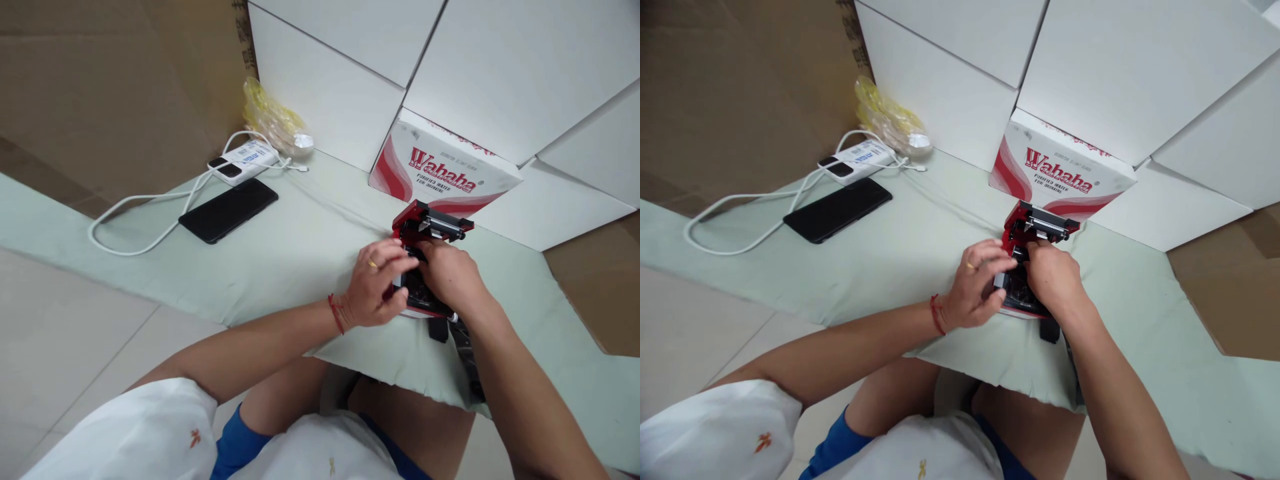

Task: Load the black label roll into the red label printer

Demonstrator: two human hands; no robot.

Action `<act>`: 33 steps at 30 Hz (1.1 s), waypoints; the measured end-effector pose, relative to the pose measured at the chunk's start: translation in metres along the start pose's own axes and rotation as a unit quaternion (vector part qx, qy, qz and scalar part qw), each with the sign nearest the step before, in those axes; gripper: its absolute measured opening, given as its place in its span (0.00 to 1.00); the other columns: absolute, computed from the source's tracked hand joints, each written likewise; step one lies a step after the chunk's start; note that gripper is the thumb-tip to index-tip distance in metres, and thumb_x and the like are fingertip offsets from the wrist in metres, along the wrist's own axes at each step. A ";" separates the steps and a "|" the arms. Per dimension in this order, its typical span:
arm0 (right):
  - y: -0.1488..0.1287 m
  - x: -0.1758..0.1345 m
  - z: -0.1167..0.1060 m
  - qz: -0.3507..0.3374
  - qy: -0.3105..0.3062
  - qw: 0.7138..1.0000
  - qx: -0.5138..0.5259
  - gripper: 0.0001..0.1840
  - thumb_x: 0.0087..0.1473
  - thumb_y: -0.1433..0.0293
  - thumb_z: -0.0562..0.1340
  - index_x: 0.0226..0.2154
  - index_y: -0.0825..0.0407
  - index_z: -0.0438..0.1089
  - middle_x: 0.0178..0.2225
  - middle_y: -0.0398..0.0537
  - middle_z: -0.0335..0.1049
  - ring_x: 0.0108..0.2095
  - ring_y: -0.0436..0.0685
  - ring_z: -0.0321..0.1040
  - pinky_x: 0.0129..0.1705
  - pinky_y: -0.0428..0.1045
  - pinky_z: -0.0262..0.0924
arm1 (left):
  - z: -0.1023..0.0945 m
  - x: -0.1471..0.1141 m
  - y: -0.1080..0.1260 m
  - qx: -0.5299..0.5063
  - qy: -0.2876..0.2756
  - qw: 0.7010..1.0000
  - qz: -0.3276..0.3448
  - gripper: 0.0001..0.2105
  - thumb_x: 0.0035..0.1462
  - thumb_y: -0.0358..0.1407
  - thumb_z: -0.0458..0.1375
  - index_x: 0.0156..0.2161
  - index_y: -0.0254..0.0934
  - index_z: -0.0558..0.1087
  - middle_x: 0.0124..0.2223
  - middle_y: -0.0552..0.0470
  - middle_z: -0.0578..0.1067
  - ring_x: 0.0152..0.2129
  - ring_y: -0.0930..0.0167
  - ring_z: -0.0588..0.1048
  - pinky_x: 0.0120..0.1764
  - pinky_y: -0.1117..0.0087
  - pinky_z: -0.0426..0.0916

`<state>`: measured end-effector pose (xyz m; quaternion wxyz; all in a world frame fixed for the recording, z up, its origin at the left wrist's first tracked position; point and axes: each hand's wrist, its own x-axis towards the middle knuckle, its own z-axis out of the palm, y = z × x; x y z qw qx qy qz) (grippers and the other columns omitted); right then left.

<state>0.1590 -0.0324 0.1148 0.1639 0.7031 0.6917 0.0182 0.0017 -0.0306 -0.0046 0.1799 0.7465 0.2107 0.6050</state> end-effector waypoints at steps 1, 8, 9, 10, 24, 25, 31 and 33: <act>0.000 0.003 0.001 -0.001 -0.004 1.000 0.003 0.20 0.67 0.67 0.58 0.58 0.49 0.75 0.55 0.58 0.79 0.46 0.69 0.80 0.38 0.55 0.64 | 0.000 -0.001 0.005 0.032 -0.003 0.998 0.056 0.20 0.60 0.36 0.57 0.57 0.38 0.73 0.53 0.43 0.78 0.59 0.58 0.72 0.62 0.53 0.65; 0.006 0.025 0.013 -0.005 -0.010 0.999 0.037 0.22 0.64 0.68 0.63 0.59 0.47 0.77 0.53 0.56 0.82 0.48 0.69 0.80 0.42 0.56 0.68 | 0.007 -0.006 0.020 0.158 -0.036 0.974 0.161 0.15 0.60 0.33 0.57 0.50 0.35 0.77 0.42 0.51 0.84 0.45 0.67 0.78 0.52 0.59 0.65; 0.008 0.022 0.013 -0.015 -0.007 0.999 0.050 0.22 0.65 0.67 0.63 0.60 0.47 0.76 0.55 0.55 0.82 0.50 0.68 0.80 0.45 0.55 0.69 | 0.007 -0.006 0.021 0.168 -0.037 0.972 0.163 0.15 0.60 0.33 0.57 0.50 0.34 0.78 0.43 0.51 0.84 0.45 0.67 0.78 0.52 0.59 0.65; 0.011 0.017 0.011 -0.034 0.002 0.996 0.078 0.22 0.66 0.67 0.63 0.60 0.46 0.76 0.56 0.53 0.82 0.52 0.66 0.80 0.48 0.54 0.70 | 0.007 -0.006 0.021 0.176 -0.038 0.970 0.166 0.15 0.61 0.33 0.57 0.50 0.34 0.78 0.43 0.50 0.84 0.45 0.67 0.78 0.52 0.60 0.65; 0.037 0.001 0.007 -0.119 0.319 0.910 0.235 0.27 0.75 0.57 0.49 0.60 0.52 0.75 0.57 0.60 0.79 0.60 0.68 0.72 0.64 0.67 0.64 | 0.009 -0.019 0.019 0.190 -0.112 0.960 0.172 0.17 0.64 0.37 0.57 0.56 0.41 0.77 0.48 0.49 0.83 0.49 0.65 0.76 0.59 0.57 0.61; 0.035 -0.005 0.010 -0.118 0.320 0.909 0.242 0.26 0.75 0.57 0.50 0.59 0.52 0.76 0.56 0.60 0.79 0.58 0.67 0.73 0.63 0.66 0.65 | 0.010 -0.021 0.018 0.183 -0.121 0.961 0.169 0.17 0.64 0.37 0.58 0.57 0.42 0.77 0.48 0.49 0.82 0.50 0.64 0.76 0.59 0.57 0.61; 0.026 -0.049 0.030 -0.144 0.315 0.894 0.285 0.19 0.74 0.62 0.55 0.53 0.48 0.81 0.52 0.55 0.82 0.51 0.63 0.75 0.57 0.62 0.68 | 0.012 -0.023 0.018 0.161 -0.148 0.966 0.140 0.18 0.62 0.35 0.59 0.57 0.42 0.76 0.48 0.48 0.82 0.51 0.63 0.76 0.58 0.57 0.60; 0.025 -0.056 0.040 -0.145 0.299 0.894 0.302 0.18 0.74 0.63 0.56 0.50 0.47 0.82 0.51 0.54 0.82 0.50 0.62 0.75 0.55 0.61 0.69 | 0.012 -0.023 0.018 0.163 -0.146 0.966 0.140 0.17 0.62 0.35 0.59 0.56 0.43 0.76 0.47 0.49 0.82 0.50 0.64 0.76 0.57 0.57 0.60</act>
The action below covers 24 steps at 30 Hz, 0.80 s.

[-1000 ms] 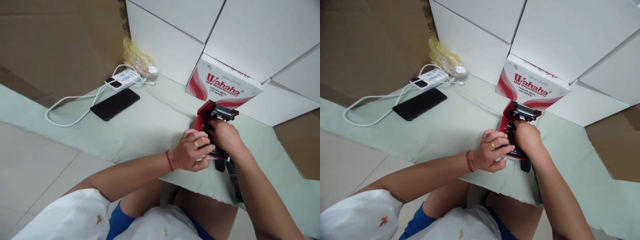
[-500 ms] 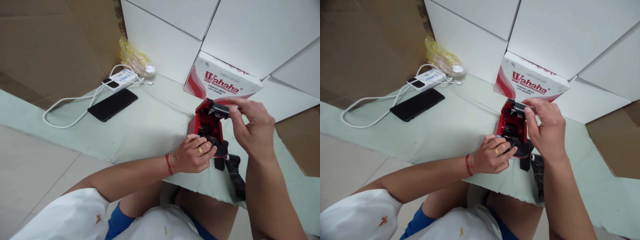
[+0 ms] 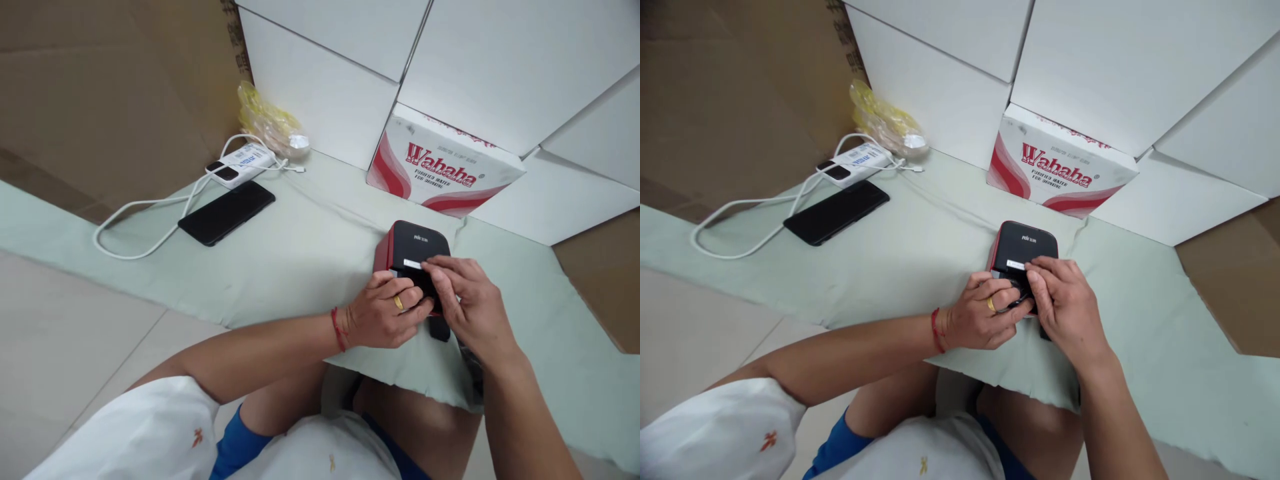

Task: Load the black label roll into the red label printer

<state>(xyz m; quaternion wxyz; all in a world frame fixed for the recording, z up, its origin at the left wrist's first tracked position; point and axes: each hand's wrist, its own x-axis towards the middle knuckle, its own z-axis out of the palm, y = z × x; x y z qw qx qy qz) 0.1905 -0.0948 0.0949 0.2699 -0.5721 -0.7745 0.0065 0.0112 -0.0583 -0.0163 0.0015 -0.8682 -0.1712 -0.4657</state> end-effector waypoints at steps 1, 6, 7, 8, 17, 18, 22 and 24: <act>0.001 -0.004 0.003 0.006 -0.003 1.000 0.005 0.18 0.74 0.64 0.56 0.49 0.47 0.83 0.50 0.53 0.82 0.49 0.61 0.75 0.54 0.60 0.70 | 0.000 0.000 0.000 0.002 0.004 1.000 0.001 0.17 0.63 0.36 0.58 0.56 0.44 0.76 0.46 0.50 0.82 0.50 0.64 0.76 0.57 0.58 0.60; 0.003 -0.010 0.009 0.030 -0.004 1.000 0.002 0.19 0.74 0.62 0.56 0.46 0.44 0.84 0.47 0.50 0.84 0.44 0.61 0.75 0.48 0.59 0.70 | -0.009 0.005 -0.006 -0.063 0.093 0.993 -0.045 0.24 0.60 0.36 0.57 0.63 0.45 0.70 0.48 0.49 0.79 0.50 0.63 0.75 0.57 0.57 0.63; 0.003 -0.009 0.008 0.036 -0.007 0.999 0.000 0.19 0.74 0.61 0.56 0.45 0.44 0.84 0.47 0.50 0.84 0.43 0.61 0.75 0.47 0.59 0.70 | -0.013 0.007 -0.010 -0.095 0.102 0.987 -0.086 0.26 0.60 0.36 0.58 0.64 0.45 0.68 0.50 0.48 0.78 0.51 0.62 0.75 0.57 0.56 0.64; 0.003 -0.008 0.008 0.041 -0.011 0.999 -0.001 0.19 0.74 0.61 0.56 0.45 0.44 0.84 0.47 0.49 0.84 0.43 0.60 0.75 0.47 0.59 0.70 | -0.016 0.009 -0.015 -0.133 0.103 0.976 -0.137 0.27 0.60 0.36 0.58 0.65 0.44 0.67 0.53 0.46 0.77 0.52 0.60 0.74 0.58 0.55 0.64; -0.014 -0.031 0.018 -0.040 0.032 0.998 0.034 0.14 0.69 0.70 0.63 0.52 0.43 0.81 0.51 0.50 0.83 0.51 0.63 0.78 0.56 0.63 0.73 | -0.001 0.014 -0.064 -0.468 0.054 0.795 -0.382 0.40 0.49 0.39 0.63 0.70 0.45 0.63 0.70 0.45 0.62 0.72 0.52 0.57 0.75 0.46 0.47; -0.018 -0.038 0.019 -0.061 0.031 0.997 0.040 0.16 0.68 0.72 0.63 0.54 0.42 0.80 0.52 0.50 0.83 0.52 0.63 0.78 0.56 0.63 0.73 | 0.002 0.013 -0.065 -0.486 0.053 0.789 -0.372 0.41 0.49 0.39 0.63 0.70 0.46 0.63 0.71 0.46 0.61 0.73 0.52 0.55 0.76 0.47 0.44; -0.030 -0.057 0.018 -0.094 0.035 0.994 0.040 0.26 0.64 0.77 0.65 0.62 0.42 0.75 0.51 0.51 0.83 0.51 0.63 0.79 0.54 0.62 0.75 | 0.010 0.012 -0.064 -0.560 0.046 0.752 -0.347 0.46 0.48 0.38 0.65 0.73 0.48 0.58 0.77 0.50 0.57 0.76 0.53 0.52 0.77 0.49 0.42; -0.031 -0.060 0.017 -0.098 0.036 0.994 0.040 0.28 0.64 0.79 0.65 0.63 0.43 0.73 0.51 0.52 0.83 0.51 0.63 0.79 0.54 0.62 0.75 | 0.012 0.012 -0.063 -0.592 0.046 0.719 -0.362 0.51 0.46 0.37 0.65 0.75 0.50 0.53 0.79 0.51 0.54 0.75 0.53 0.54 0.76 0.49 0.47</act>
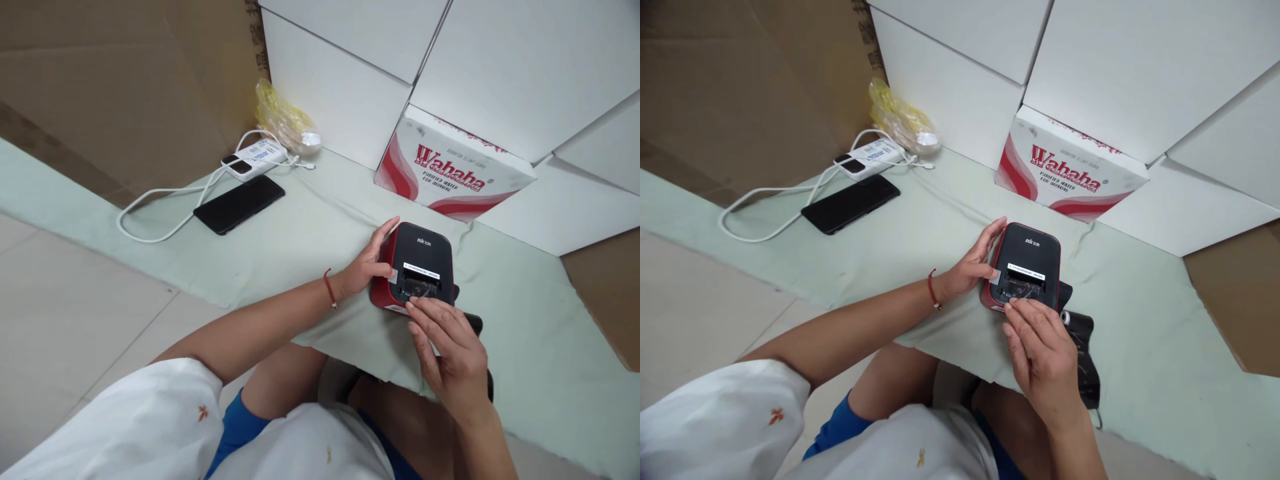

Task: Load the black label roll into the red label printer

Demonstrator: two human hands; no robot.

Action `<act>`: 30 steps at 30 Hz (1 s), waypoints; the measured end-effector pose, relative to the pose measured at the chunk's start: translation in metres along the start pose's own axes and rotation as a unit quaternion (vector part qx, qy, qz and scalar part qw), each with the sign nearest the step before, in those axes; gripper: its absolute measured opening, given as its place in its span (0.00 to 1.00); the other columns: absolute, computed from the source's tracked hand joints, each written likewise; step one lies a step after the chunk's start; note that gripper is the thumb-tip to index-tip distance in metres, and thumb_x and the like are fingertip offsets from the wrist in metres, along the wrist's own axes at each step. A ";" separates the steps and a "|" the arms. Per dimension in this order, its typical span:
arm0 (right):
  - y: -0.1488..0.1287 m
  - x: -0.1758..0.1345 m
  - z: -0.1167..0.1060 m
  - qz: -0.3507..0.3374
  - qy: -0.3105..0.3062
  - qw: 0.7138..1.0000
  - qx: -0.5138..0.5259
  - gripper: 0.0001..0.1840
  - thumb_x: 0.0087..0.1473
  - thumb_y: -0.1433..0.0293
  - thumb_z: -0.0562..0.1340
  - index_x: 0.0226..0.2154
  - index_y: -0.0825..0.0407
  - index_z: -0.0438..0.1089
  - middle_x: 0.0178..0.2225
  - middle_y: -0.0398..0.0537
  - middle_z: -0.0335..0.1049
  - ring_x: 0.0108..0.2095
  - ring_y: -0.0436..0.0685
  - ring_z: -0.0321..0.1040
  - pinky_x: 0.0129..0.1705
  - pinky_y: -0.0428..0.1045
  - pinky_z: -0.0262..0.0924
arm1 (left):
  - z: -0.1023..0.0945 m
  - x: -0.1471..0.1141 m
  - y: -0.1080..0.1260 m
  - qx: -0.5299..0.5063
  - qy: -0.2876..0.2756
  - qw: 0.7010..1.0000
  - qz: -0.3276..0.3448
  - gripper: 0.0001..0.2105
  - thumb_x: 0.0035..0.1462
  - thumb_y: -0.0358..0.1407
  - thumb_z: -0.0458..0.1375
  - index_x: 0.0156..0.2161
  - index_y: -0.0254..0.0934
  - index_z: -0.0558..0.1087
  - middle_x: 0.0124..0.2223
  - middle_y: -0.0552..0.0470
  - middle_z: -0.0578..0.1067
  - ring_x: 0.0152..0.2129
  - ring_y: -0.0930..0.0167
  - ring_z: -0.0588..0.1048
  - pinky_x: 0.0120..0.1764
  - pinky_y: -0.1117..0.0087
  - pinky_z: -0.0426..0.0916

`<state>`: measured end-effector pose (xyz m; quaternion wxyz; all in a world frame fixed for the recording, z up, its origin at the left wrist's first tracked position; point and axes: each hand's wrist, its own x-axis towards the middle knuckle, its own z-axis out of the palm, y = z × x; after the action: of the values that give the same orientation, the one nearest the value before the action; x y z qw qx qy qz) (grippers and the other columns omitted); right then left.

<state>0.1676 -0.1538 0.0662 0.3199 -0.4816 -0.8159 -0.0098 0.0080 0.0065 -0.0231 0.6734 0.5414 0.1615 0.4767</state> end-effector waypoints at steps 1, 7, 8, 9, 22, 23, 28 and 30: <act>0.000 0.000 -0.001 -0.001 -0.001 1.000 -0.001 0.28 0.64 0.79 0.65 0.63 0.43 0.73 0.52 0.52 0.83 0.51 0.63 0.79 0.54 0.62 0.75 | 0.001 0.000 -0.001 -0.015 0.001 1.000 -0.012 0.53 0.46 0.36 0.65 0.76 0.51 0.50 0.79 0.51 0.53 0.75 0.52 0.56 0.75 0.49 0.50; 0.004 0.001 0.001 0.004 -0.003 1.000 -0.011 0.26 0.64 0.78 0.65 0.61 0.41 0.75 0.51 0.49 0.83 0.50 0.62 0.81 0.54 0.60 0.75 | 0.002 0.001 -0.005 -0.026 -0.021 0.999 -0.032 0.55 0.48 0.36 0.65 0.78 0.56 0.44 0.78 0.51 0.57 0.70 0.53 0.65 0.67 0.49 0.65; 0.003 0.001 0.000 0.002 -0.003 1.000 -0.010 0.26 0.64 0.78 0.65 0.60 0.42 0.75 0.50 0.49 0.83 0.50 0.62 0.81 0.55 0.60 0.75 | 0.001 0.001 -0.005 -0.028 -0.023 0.999 -0.028 0.55 0.48 0.35 0.65 0.78 0.57 0.44 0.78 0.51 0.57 0.70 0.53 0.64 0.67 0.50 0.65; 0.003 0.002 -0.002 0.002 -0.004 1.000 -0.010 0.25 0.63 0.78 0.65 0.60 0.42 0.75 0.50 0.48 0.84 0.49 0.61 0.81 0.55 0.59 0.75 | 0.001 0.001 -0.005 -0.027 -0.023 0.999 -0.022 0.54 0.48 0.35 0.65 0.78 0.57 0.45 0.79 0.52 0.56 0.71 0.54 0.63 0.67 0.50 0.65; 0.066 0.119 -0.005 0.174 -0.314 0.897 -0.259 0.17 0.64 0.68 0.62 0.52 0.45 0.81 0.48 0.52 0.84 0.45 0.66 0.81 0.42 0.56 0.70 | -0.002 -0.001 -0.003 0.072 0.005 0.997 -0.027 0.48 0.50 0.36 0.63 0.76 0.50 0.52 0.77 0.48 0.56 0.70 0.50 0.61 0.71 0.42 0.57; 0.066 0.127 0.001 0.171 -0.363 0.871 -0.283 0.18 0.63 0.68 0.63 0.54 0.46 0.80 0.51 0.54 0.83 0.46 0.67 0.80 0.40 0.56 0.69 | -0.002 -0.001 -0.002 0.075 0.005 0.997 -0.027 0.48 0.50 0.36 0.63 0.76 0.50 0.52 0.77 0.48 0.56 0.71 0.50 0.59 0.72 0.42 0.56; 0.063 0.138 0.016 0.197 -0.413 0.842 -0.286 0.22 0.61 0.70 0.64 0.58 0.48 0.76 0.53 0.59 0.81 0.47 0.69 0.79 0.39 0.55 0.65 | -0.004 0.001 -0.003 0.081 0.002 0.997 -0.019 0.46 0.49 0.36 0.63 0.74 0.48 0.55 0.75 0.48 0.60 0.72 0.50 0.56 0.74 0.43 0.52; 0.065 0.134 0.014 0.206 -0.409 0.845 -0.276 0.22 0.62 0.69 0.64 0.59 0.49 0.74 0.51 0.56 0.82 0.47 0.67 0.79 0.42 0.54 0.66 | -0.005 0.001 -0.005 0.072 0.002 0.997 -0.013 0.45 0.50 0.35 0.63 0.74 0.48 0.56 0.74 0.48 0.61 0.71 0.51 0.58 0.74 0.44 0.52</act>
<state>0.1673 -0.0099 0.1072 -0.1947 -0.6671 -0.7185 0.0290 0.0072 0.0102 -0.0292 0.6384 0.5855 0.2036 0.4563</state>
